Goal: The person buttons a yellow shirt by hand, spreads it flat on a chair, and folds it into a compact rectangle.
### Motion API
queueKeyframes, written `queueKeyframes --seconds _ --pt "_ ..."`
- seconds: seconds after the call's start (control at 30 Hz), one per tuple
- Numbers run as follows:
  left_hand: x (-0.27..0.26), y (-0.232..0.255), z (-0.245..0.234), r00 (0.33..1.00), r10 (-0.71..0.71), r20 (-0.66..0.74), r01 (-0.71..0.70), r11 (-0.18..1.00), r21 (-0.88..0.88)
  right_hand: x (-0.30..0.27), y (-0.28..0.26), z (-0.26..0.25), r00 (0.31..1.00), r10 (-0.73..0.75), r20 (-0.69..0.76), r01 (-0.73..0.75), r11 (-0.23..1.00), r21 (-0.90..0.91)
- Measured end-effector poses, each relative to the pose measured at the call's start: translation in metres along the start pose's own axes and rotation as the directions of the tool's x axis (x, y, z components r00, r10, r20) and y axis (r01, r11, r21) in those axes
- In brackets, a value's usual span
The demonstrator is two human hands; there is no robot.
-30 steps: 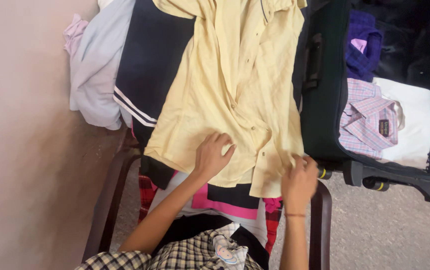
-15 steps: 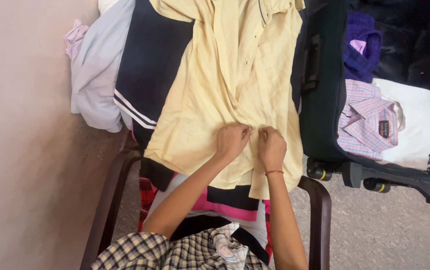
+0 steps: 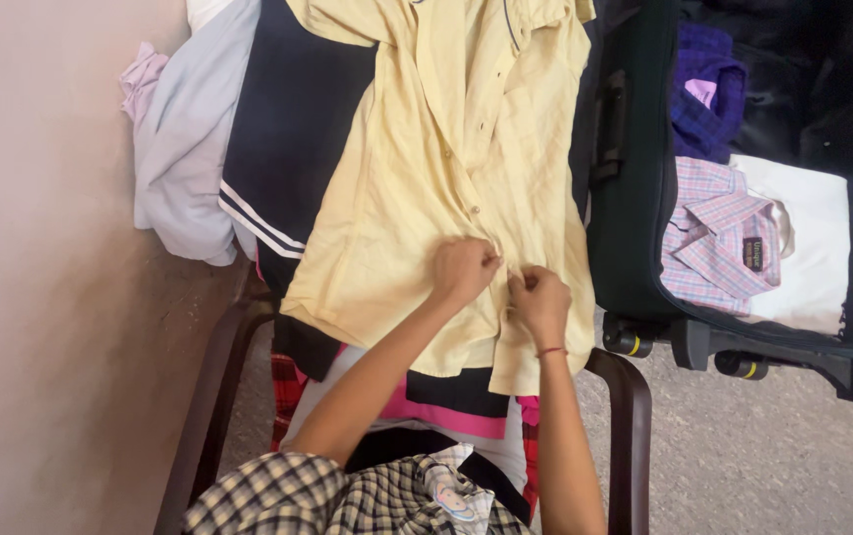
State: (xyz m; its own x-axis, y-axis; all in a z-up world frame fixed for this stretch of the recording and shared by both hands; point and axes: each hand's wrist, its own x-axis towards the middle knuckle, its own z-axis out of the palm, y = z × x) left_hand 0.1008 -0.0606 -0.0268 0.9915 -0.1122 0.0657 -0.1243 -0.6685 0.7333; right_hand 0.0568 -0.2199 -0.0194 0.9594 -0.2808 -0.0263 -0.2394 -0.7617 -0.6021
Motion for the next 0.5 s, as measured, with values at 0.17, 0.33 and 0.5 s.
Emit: queueKeyframes --seconds 0.17,0.33,0.5 --pt "-0.018 -0.008 -0.047 0.978 0.008 0.209 -0.005 1.0 -0.016 0.014 0.015 -0.028 0.959 0.191 -0.211 -0.102 0.923 0.371" --pt "-0.036 0.008 -0.085 0.97 -0.02 0.242 0.051 0.991 -0.121 -0.02 -0.036 -0.037 0.99 0.046 -0.134 0.014 0.91 0.415" --pt "-0.045 0.02 -0.096 0.975 0.032 0.219 0.002 0.988 -0.154 -0.059 -0.088 -0.034 0.966 -0.237 -0.1 0.257 0.904 0.342"
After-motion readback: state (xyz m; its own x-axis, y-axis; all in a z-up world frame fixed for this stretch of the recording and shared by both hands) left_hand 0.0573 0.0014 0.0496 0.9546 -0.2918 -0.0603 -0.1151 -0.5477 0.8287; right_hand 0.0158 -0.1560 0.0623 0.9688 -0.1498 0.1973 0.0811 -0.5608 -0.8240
